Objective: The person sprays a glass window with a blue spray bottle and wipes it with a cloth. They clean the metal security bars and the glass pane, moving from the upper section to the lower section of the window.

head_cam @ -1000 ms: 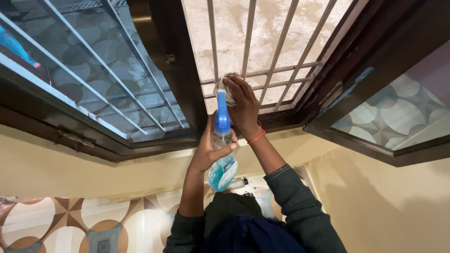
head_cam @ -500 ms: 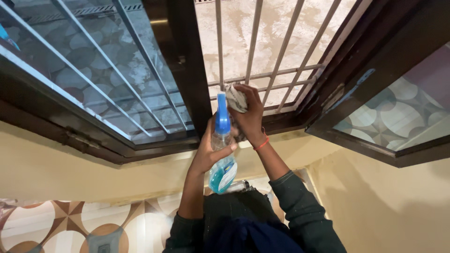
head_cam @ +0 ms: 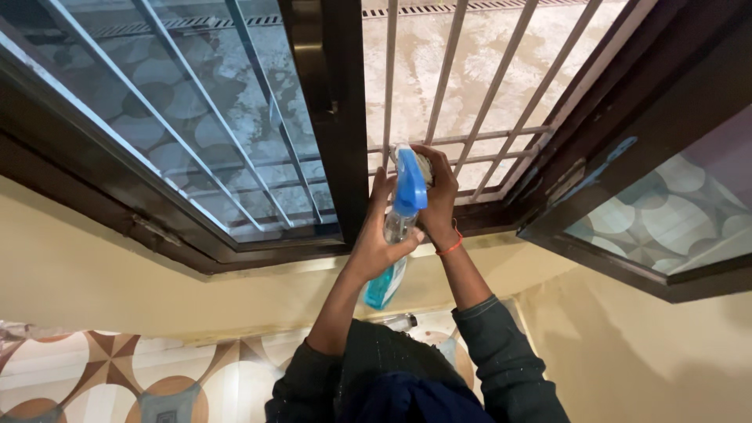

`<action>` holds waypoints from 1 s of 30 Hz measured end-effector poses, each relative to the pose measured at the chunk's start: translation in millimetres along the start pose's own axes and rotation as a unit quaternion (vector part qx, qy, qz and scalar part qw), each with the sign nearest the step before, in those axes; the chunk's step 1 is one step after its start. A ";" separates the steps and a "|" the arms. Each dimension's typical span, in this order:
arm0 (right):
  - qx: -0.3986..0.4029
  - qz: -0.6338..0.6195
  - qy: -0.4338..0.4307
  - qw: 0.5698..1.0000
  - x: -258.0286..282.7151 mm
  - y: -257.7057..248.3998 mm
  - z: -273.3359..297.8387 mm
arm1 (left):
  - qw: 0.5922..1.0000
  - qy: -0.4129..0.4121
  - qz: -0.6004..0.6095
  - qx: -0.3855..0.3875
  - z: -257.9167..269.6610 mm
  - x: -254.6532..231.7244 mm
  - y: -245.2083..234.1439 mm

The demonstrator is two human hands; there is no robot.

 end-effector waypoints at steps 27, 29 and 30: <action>0.074 -0.066 -0.024 0.995 -9.1 -8.5 -7.3 | 0.966 -0.112 -0.140 -0.185 51.4 -18.8 26.1; 0.084 -0.061 -0.021 0.994 -9.8 -7.6 -7.8 | 0.965 -0.100 -0.153 -0.188 57.7 -26.8 27.0; 0.089 -0.059 -0.019 0.994 -10.4 -7.1 -7.6 | 0.964 -0.095 -0.159 -0.189 59.2 -30.1 27.6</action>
Point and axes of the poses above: each hand's wrist, its own z-axis away from the middle knuckle, its own y-axis out of the palm, x = y × z, the point moved 10 cm from there along -z, towards the middle knuckle, and after that the axes turned 1 degree about x, right-handed, at the moved point
